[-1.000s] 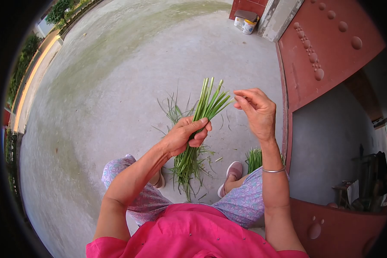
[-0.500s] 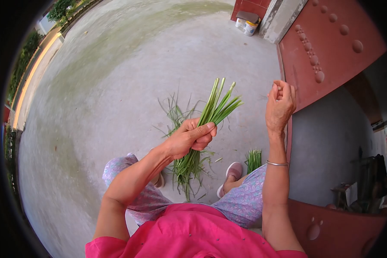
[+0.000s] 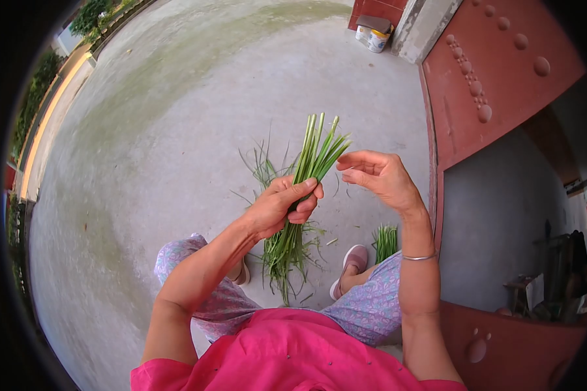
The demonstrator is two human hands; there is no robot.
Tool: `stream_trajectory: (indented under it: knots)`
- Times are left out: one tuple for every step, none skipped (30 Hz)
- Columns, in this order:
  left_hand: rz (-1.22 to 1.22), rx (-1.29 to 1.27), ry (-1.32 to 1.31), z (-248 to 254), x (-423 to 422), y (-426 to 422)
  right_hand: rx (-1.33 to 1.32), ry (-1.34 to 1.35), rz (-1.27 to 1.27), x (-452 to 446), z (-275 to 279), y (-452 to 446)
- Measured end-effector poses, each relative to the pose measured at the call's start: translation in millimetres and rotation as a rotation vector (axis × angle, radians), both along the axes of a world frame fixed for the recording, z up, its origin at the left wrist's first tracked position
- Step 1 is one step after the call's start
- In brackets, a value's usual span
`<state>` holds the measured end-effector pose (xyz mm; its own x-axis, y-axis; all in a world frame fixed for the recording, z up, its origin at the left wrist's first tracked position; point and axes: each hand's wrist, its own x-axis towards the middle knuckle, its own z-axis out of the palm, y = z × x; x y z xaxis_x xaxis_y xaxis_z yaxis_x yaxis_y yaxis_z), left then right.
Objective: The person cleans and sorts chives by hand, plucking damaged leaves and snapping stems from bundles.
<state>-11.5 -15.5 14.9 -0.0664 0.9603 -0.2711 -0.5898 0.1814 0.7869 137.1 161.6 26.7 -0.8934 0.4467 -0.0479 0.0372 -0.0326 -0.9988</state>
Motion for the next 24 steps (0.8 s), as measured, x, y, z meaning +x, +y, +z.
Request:
stream_trajectory:
  knots:
    - [-0.012,0.001,0.030,-1.2,-0.1,-0.1,-0.141,0.080,0.026,-1.6,1.9,-3.2]
    - [-0.023,0.002,0.061,-2.5,-0.4,-0.3,-0.141,0.080,0.027,-3.1,3.9,-5.3]
    - [-0.033,0.002,0.091,-3.2,-0.3,-0.7,-0.142,0.079,0.030,-4.6,5.5,-7.1]
    - [-0.045,0.000,0.124,-3.1,0.7,-1.4,-0.142,0.078,0.032,-6.1,5.7,-9.1]
    - [-0.057,-0.002,0.157,-2.0,2.5,-1.6,-0.144,0.075,0.008,-8.0,3.8,-10.7]
    - [-0.069,-0.005,0.190,-1.2,4.1,-1.5,-0.147,0.071,-0.017,-10.0,0.1,-12.1]
    - [-0.073,-0.011,0.202,-0.9,5.5,-1.4,-0.149,0.066,-0.041,-11.2,-2.6,-13.1]
    - [-0.078,-0.016,0.214,-0.5,6.8,-1.2,-0.151,0.068,-0.072,-11.9,-3.8,-14.0]
    - [-0.082,-0.021,0.226,-0.3,7.7,-0.9,-0.153,0.069,-0.102,-12.5,-4.5,-14.4]
    - [-0.092,-0.022,0.226,-0.3,8.1,-0.7,-0.155,0.071,-0.131,-12.9,-5.0,-14.5]
    - [-0.101,-0.023,0.226,-0.5,8.4,-0.3,-0.168,0.083,-0.153,-12.6,-5.6,-13.3]
    - [-0.110,-0.023,0.225,-0.5,8.5,-0.2,-0.182,0.096,-0.174,-11.9,-5.8,-11.6]
    - [-0.117,-0.024,0.224,-0.7,8.6,-0.2,-0.195,0.108,-0.194,-11.5,-5.7,-10.5]
    - [-0.123,-0.026,0.223,-1.1,8.6,-0.1,-0.204,0.111,-0.181,-11.6,-4.8,-10.5]
    - [-0.129,-0.027,0.222,-1.4,8.6,-0.2,-0.214,0.114,-0.167,-11.4,-3.4,-10.7]
    - [-0.131,-0.029,0.224,-1.7,8.6,-0.4,-0.224,0.118,-0.154,-11.4,-2.8,-10.8]
    - [-0.134,-0.031,0.225,-2.0,8.6,-0.6,-0.237,0.126,-0.116,-11.4,-4.0,-10.4]
    - [-0.137,-0.033,0.227,-2.4,8.7,-0.7,-0.249,0.134,-0.078,-11.7,-6.3,-9.6]
    - [-0.128,-0.029,0.219,-2.7,8.6,-0.6,-0.262,0.143,-0.040,-11.8,-7.6,-9.2]
    - [-0.120,-0.026,0.211,-3.0,8.3,-0.5,-0.265,0.163,-0.021,-12.6,-7.9,-10.1]
    - [-0.112,-0.023,0.204,-3.3,8.1,-0.3,-0.268,0.184,-0.002,-14.3,-8.2,-12.3]
    - [-0.109,-0.017,0.198,-3.4,7.7,-0.2,-0.272,0.204,0.017,-15.8,-8.4,-14.4]
    - [-0.106,-0.012,0.193,-3.6,7.3,-0.1,-0.236,0.178,0.033,-16.6,-10.7,-15.9]
    - [-0.102,-0.006,0.187,-3.9,7.0,0.0,-0.200,0.151,0.049,-17.4,-14.4,-17.8]
